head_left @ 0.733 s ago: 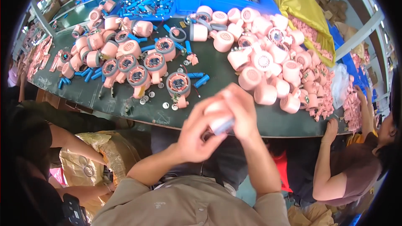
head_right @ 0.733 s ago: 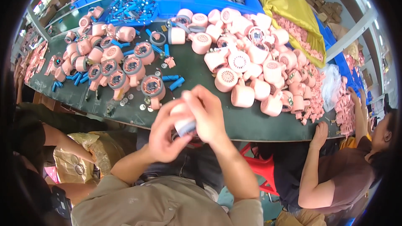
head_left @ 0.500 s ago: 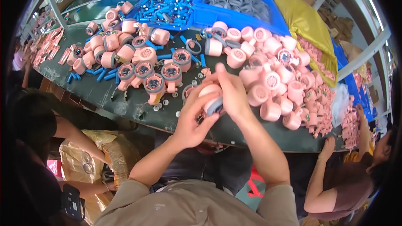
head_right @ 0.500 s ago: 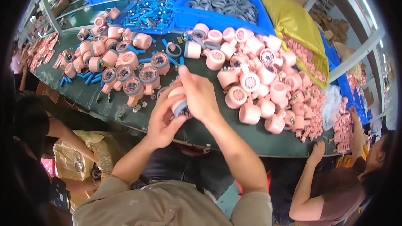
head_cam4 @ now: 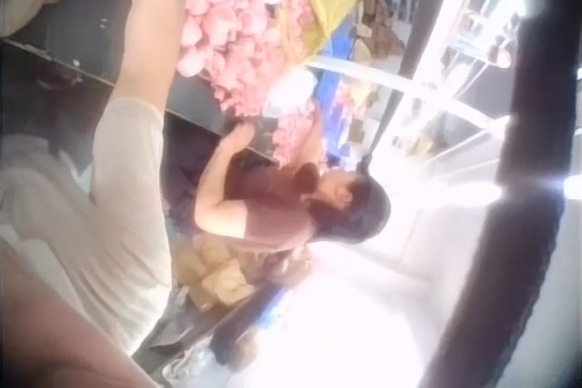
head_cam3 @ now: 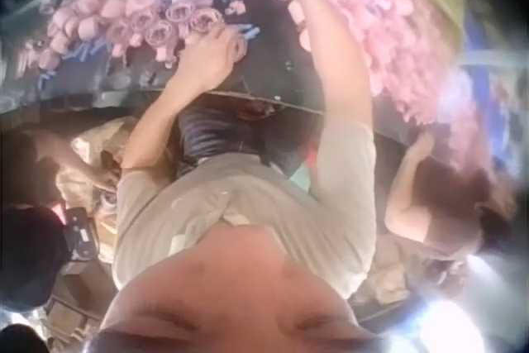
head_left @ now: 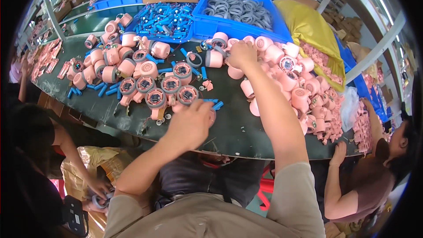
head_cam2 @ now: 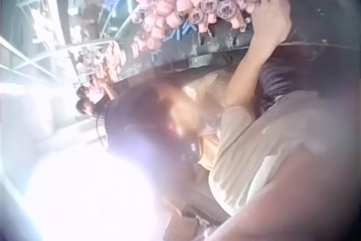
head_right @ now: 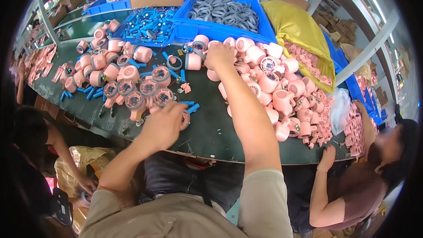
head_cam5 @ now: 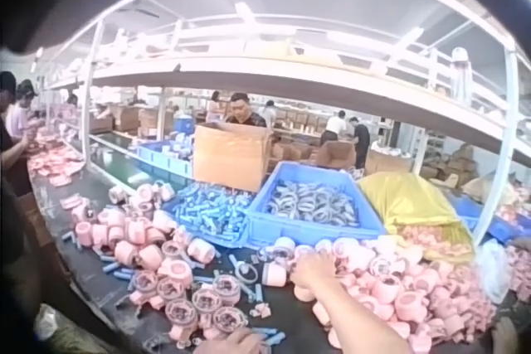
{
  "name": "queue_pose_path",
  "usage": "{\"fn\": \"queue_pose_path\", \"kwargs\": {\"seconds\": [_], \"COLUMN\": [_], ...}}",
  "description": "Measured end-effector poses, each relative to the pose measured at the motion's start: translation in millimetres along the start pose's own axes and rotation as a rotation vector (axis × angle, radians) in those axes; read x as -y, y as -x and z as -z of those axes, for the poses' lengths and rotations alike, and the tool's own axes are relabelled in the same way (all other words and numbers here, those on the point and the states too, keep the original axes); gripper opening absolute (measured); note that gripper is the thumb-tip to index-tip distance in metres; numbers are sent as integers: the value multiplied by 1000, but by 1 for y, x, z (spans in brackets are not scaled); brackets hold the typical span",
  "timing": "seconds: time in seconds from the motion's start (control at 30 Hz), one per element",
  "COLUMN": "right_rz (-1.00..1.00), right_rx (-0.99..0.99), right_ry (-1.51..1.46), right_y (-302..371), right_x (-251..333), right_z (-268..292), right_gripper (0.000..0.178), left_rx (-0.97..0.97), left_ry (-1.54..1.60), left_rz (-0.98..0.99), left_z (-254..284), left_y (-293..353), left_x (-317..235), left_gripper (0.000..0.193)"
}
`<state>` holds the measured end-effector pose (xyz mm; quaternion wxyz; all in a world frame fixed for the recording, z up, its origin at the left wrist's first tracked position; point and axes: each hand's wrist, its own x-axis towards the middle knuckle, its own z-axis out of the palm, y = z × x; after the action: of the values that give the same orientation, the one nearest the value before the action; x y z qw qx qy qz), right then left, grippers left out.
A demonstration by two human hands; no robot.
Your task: The person assembles small portable fans by hand, installing a battery and a circuit board into a plastic casing, then closing the casing.
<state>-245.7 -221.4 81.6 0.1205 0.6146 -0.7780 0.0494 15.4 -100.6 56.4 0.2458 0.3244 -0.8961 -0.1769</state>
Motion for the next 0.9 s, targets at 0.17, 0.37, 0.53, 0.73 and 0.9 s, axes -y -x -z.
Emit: {"fn": "queue_pose_path", "kwargs": {"seconds": [0.17,0.37,0.53,0.73,0.9], "right_rz": [9,-323,-208,-312,-199], "right_rx": [-114,-24,-120,-147,-93], "right_ry": [-565,-1385,-412,-348,-291], "right_y": [43,244,323,325,331], "right_x": [-20,-47,-32,-20,-25], "right_z": [46,104,44,54,44], "right_gripper": [33,22,26,41,55], "left_rx": [-119,-306,113,-31,-131], "left_ry": [-176,40,-24,11,49], "left_rz": [-61,-251,-269,-223,-151], "left_z": [1,0,-66,-90,-73], "left_y": [-3,-52,-89,-91,-58], "left_x": [26,-20,-76,-66,-72], "left_gripper": [24,20,45,47,56]}}
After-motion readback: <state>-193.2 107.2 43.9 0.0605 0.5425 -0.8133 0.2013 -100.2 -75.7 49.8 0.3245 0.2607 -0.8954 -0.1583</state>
